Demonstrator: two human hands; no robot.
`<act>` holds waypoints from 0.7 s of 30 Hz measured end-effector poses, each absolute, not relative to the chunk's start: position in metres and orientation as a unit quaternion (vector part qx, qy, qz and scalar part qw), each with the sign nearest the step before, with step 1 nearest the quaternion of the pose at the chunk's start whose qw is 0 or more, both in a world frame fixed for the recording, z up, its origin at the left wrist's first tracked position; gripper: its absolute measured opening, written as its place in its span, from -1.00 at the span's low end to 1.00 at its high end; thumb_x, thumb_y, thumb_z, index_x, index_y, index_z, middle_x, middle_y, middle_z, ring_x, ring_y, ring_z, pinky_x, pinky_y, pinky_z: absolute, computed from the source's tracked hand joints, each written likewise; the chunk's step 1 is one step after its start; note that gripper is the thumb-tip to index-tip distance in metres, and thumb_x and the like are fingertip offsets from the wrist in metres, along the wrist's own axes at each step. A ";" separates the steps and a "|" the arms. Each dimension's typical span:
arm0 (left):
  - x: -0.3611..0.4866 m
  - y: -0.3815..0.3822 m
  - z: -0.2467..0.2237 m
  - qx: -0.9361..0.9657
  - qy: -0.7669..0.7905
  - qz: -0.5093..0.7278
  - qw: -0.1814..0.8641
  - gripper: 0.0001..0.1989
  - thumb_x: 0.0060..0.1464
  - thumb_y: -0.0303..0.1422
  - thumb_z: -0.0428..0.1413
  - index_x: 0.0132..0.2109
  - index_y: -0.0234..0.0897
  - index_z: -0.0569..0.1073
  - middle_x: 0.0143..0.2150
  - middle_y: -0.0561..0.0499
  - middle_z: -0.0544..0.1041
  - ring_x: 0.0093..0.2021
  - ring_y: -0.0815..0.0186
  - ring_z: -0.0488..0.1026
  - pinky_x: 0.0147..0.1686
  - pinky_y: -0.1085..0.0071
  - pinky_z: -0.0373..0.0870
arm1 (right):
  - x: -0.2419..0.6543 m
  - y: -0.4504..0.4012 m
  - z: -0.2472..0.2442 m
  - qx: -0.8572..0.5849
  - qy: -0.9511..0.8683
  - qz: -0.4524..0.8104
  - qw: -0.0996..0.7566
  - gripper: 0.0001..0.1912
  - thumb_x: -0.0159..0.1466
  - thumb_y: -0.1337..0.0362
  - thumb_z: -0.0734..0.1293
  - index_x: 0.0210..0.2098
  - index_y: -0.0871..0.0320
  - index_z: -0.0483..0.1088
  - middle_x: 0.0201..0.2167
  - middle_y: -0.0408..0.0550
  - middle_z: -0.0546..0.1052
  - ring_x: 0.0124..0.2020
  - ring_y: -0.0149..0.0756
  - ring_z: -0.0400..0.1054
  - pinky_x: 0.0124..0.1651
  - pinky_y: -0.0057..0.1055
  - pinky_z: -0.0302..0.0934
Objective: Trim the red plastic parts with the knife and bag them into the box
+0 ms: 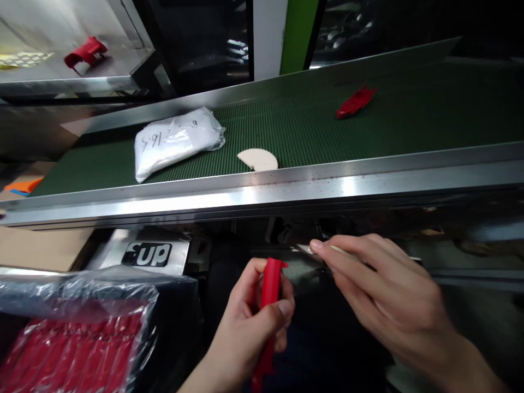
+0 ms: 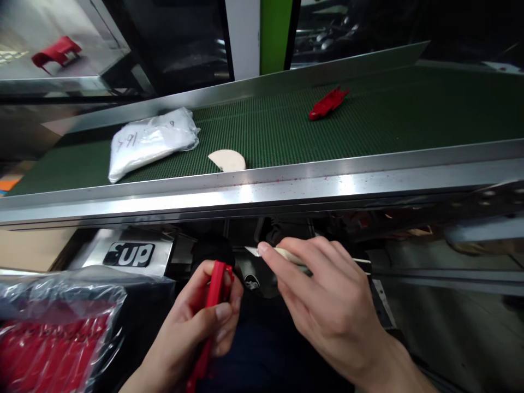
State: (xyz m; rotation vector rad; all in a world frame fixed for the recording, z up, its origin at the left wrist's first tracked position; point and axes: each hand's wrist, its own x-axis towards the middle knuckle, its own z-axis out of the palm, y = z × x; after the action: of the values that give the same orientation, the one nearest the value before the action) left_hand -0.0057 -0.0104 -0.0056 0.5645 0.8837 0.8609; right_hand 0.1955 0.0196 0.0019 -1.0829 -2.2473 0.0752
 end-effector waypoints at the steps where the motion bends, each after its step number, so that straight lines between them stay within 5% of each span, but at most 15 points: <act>1: -0.006 -0.010 -0.007 0.253 0.405 0.403 0.780 -0.84 0.13 -0.40 0.15 -0.18 -0.19 0.29 -0.33 0.13 0.35 -0.57 0.57 0.17 -0.61 0.63 0.20 | 0.195 0.018 0.002 -0.409 -0.851 0.052 0.325 -0.54 0.24 0.63 0.30 0.10 0.25 0.40 -0.14 0.10 0.49 -0.19 -0.22 0.36 -0.19 -0.20 0.26; 21: -0.005 -0.012 -0.006 0.130 0.234 0.413 0.870 -0.81 0.14 -0.38 0.10 -0.09 -0.17 0.29 -0.30 0.03 0.37 -0.56 0.54 0.17 -0.67 0.73 0.13 | 0.178 0.006 0.000 -0.398 -0.834 0.106 0.367 -0.56 0.25 0.62 0.27 0.08 0.23 0.42 -0.13 0.10 0.49 -0.13 -0.20 0.39 -0.14 -0.23 0.31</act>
State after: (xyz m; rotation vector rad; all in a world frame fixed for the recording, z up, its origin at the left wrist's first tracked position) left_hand -0.0048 -0.0117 -0.0059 0.2714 0.4891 0.8642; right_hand 0.1779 0.0063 0.0005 -1.0224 -2.1428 0.2719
